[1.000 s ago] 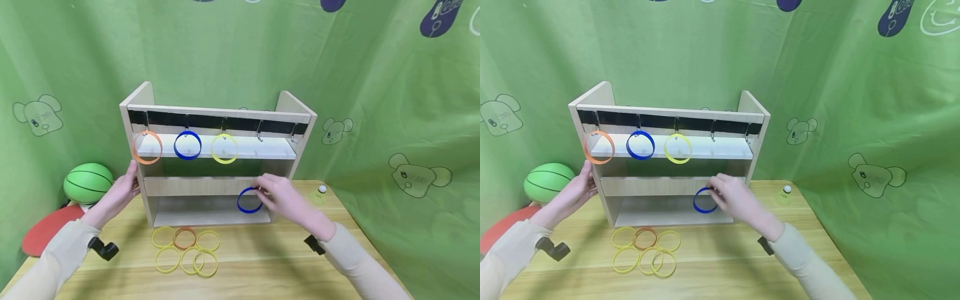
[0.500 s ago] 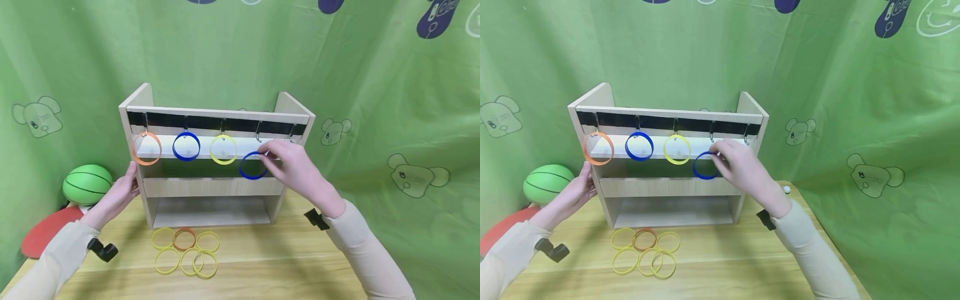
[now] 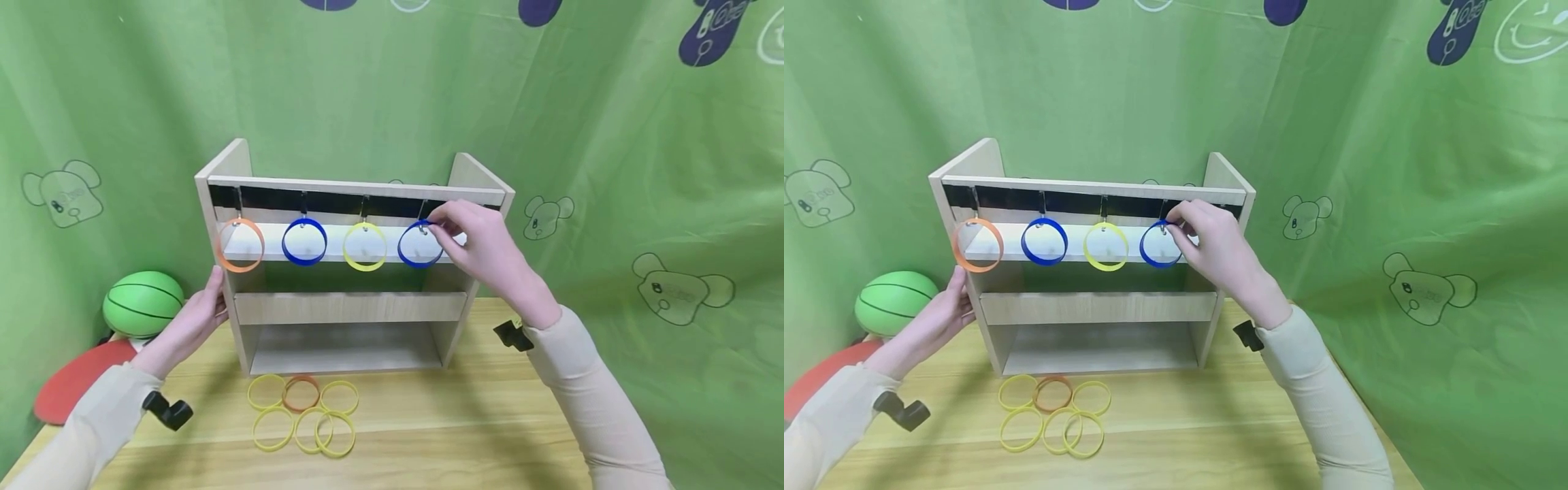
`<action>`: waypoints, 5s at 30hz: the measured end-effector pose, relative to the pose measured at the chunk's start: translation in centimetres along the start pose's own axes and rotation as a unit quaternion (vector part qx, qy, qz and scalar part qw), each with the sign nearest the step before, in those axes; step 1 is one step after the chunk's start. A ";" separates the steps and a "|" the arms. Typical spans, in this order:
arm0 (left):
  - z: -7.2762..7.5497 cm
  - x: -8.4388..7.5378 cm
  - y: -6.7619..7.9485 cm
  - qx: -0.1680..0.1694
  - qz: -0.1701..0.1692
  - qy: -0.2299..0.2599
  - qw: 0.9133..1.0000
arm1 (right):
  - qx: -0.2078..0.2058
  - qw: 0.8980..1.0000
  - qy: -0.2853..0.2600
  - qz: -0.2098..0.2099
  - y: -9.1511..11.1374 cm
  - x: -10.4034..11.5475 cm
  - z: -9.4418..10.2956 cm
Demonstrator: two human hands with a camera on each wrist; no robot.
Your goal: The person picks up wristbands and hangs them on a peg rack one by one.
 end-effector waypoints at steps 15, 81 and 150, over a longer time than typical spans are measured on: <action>0.1 0.1 -0.1 -0.002 0.004 -0.003 1.000 | -0.020 0.999 0.028 0.007 1.5 0.5 0.4; 0.1 -0.1 0.2 -0.001 0.002 0.010 1.000 | 0.272 0.947 -0.171 -0.017 17.7 9.0 -20.6; 0.2 -0.1 -0.1 0.000 0.001 0.012 1.000 | -0.045 0.998 0.031 -0.036 6.9 -0.9 2.8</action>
Point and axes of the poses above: each hand's wrist, its own y-axis away from the middle knuckle, its own z-axis out of the back of the hand, x = y × z, the point moved 6 cm from there along -y, towards the middle knuckle, and after that the axes turned 4 degrees about y, right-handed, at the moved point
